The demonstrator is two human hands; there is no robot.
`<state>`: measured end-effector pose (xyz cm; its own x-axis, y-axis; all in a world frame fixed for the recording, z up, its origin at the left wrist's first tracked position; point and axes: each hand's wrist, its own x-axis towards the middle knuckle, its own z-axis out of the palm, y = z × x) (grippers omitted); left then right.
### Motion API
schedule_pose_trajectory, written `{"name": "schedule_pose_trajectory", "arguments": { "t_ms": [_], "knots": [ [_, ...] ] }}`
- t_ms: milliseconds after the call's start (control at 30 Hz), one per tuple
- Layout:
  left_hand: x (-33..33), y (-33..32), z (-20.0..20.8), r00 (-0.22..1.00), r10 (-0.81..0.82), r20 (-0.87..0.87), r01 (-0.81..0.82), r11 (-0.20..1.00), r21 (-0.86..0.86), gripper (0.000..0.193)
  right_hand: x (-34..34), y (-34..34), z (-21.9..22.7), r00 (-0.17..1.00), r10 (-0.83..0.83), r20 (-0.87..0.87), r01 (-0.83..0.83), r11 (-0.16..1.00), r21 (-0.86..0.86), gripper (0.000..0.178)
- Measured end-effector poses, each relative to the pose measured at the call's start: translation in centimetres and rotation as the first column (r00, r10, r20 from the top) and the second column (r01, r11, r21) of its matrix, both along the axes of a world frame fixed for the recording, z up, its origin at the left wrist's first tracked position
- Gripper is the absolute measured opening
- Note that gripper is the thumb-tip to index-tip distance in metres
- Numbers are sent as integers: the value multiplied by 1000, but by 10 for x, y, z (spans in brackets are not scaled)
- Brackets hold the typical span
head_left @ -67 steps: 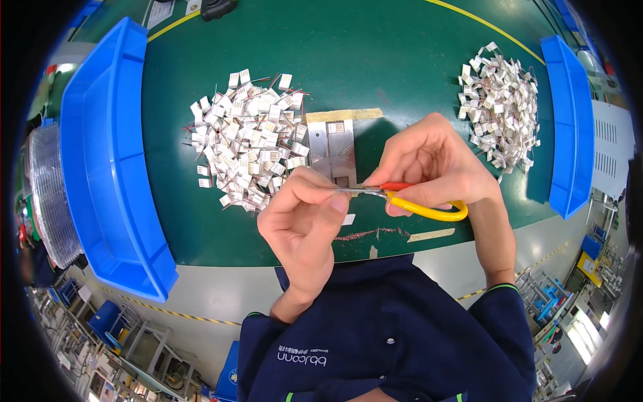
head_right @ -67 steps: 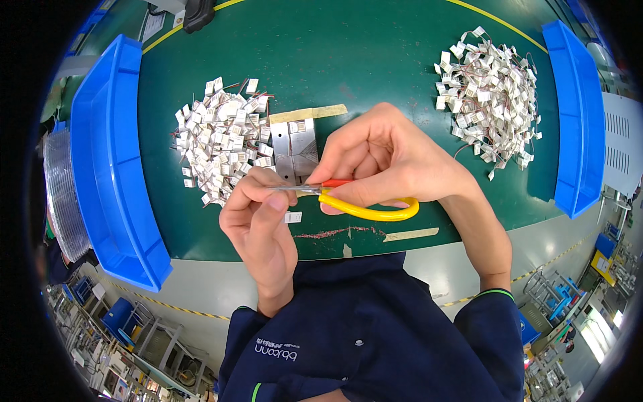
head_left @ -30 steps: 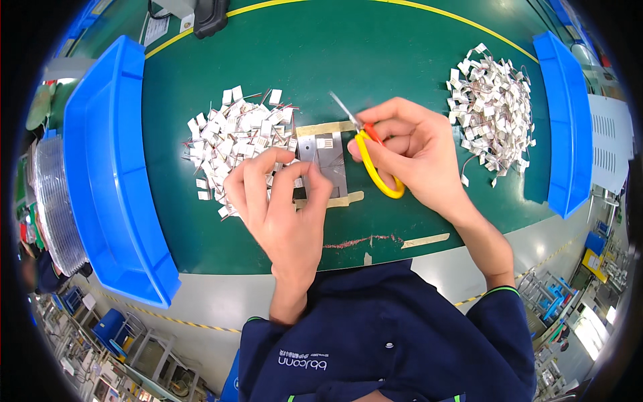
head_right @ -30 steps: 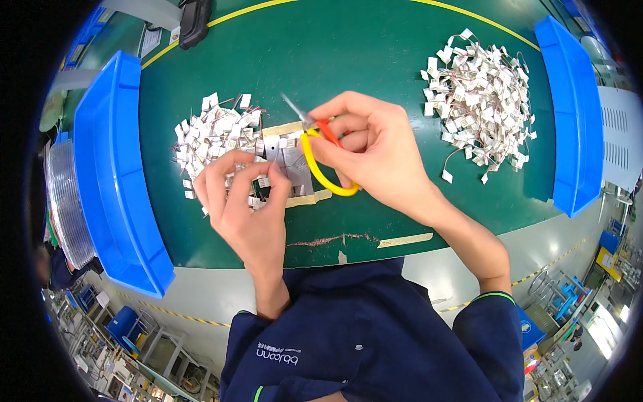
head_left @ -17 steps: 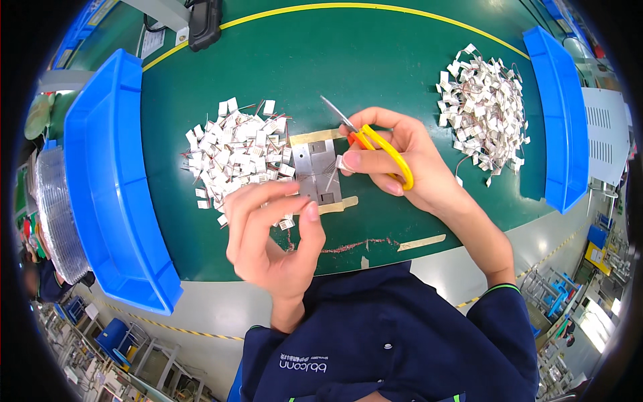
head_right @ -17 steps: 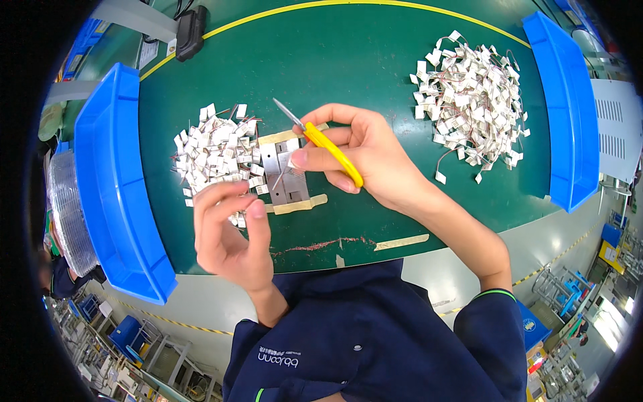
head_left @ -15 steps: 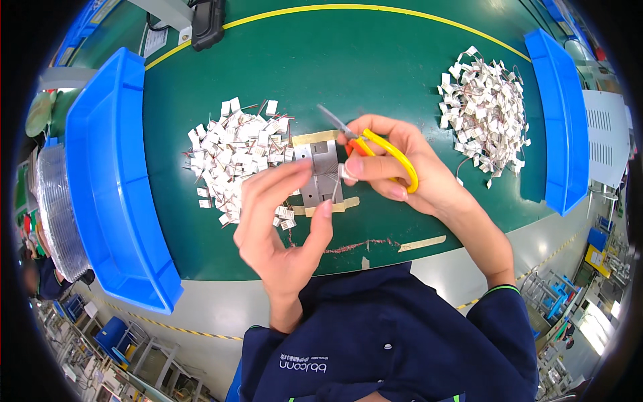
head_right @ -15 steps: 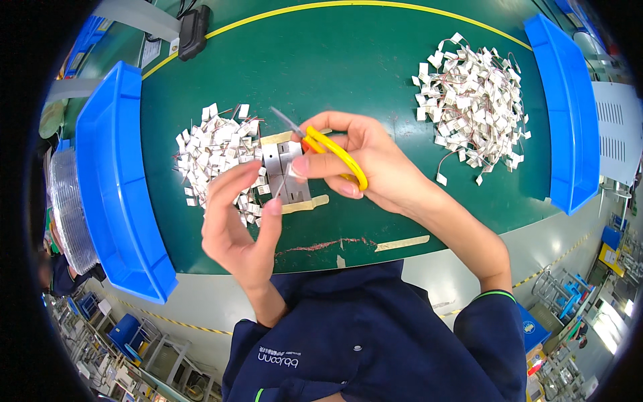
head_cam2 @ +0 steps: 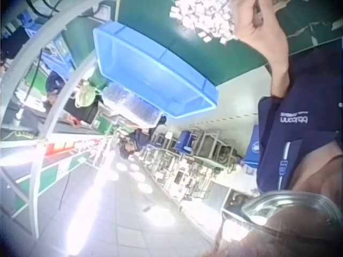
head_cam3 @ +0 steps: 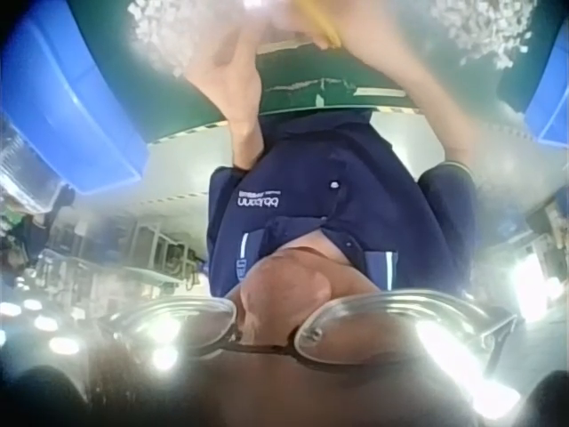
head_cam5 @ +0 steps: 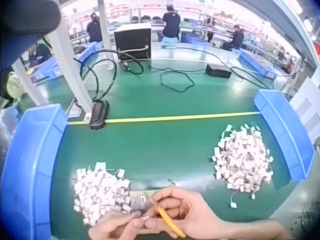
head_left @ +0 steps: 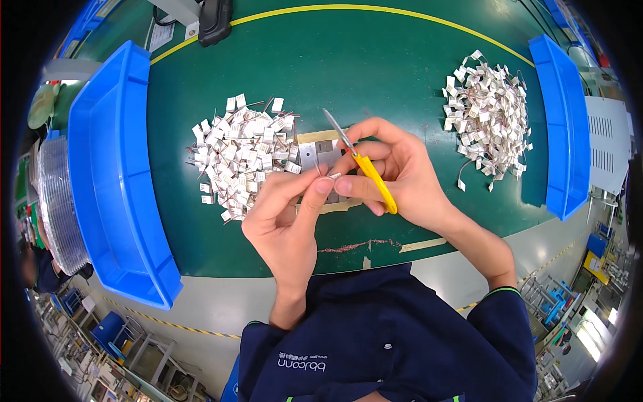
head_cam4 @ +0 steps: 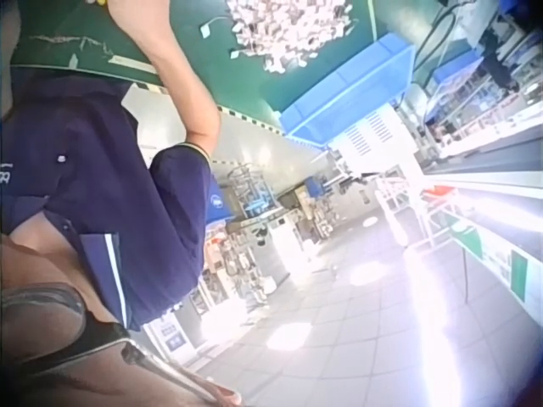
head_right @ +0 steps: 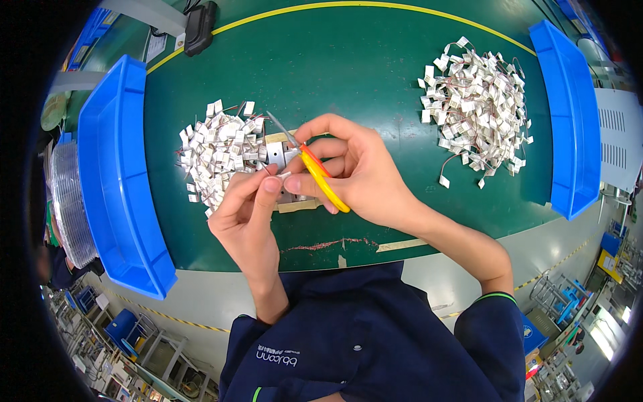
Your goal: The person trims small electronic components with scissors on an assembly line.
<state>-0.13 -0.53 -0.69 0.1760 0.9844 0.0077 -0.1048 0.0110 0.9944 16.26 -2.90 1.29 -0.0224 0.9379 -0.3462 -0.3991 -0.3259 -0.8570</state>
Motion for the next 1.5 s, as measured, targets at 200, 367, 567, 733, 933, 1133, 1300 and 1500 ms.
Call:
{"name": "schedule_pose_trajectory", "arguments": {
  "t_ms": [200,367,567,733,933,1133,1300,1500],
  "knots": [
    [6,-8,4,985,29,172,11,974,-227,19,2,-1,1,996,-83,-35,81,995,-54,38],
    [9,-9,-3,963,43,268,11,980,-197,14,-1,-4,0,995,-97,-5,97,995,-16,37],
    [14,-8,1,959,62,276,-11,983,-183,11,-7,-5,-5,989,-122,89,113,989,93,43],
    [9,-6,5,969,56,240,-16,986,-166,9,-9,-6,-3,994,-78,80,71,994,77,42],
    [7,-6,5,966,70,250,-32,988,-150,9,-9,-6,0,993,-13,114,6,998,67,41],
    [9,-7,1,959,75,274,-34,988,-150,7,-6,-6,3,992,17,128,-26,998,65,41],
    [4,-8,2,943,66,325,-6,983,-182,2,7,-6,-2,985,96,140,-115,984,135,39],
    [0,-11,10,941,44,336,41,969,-242,3,32,-1,1,955,282,-98,-277,959,59,26]
  ]
}}
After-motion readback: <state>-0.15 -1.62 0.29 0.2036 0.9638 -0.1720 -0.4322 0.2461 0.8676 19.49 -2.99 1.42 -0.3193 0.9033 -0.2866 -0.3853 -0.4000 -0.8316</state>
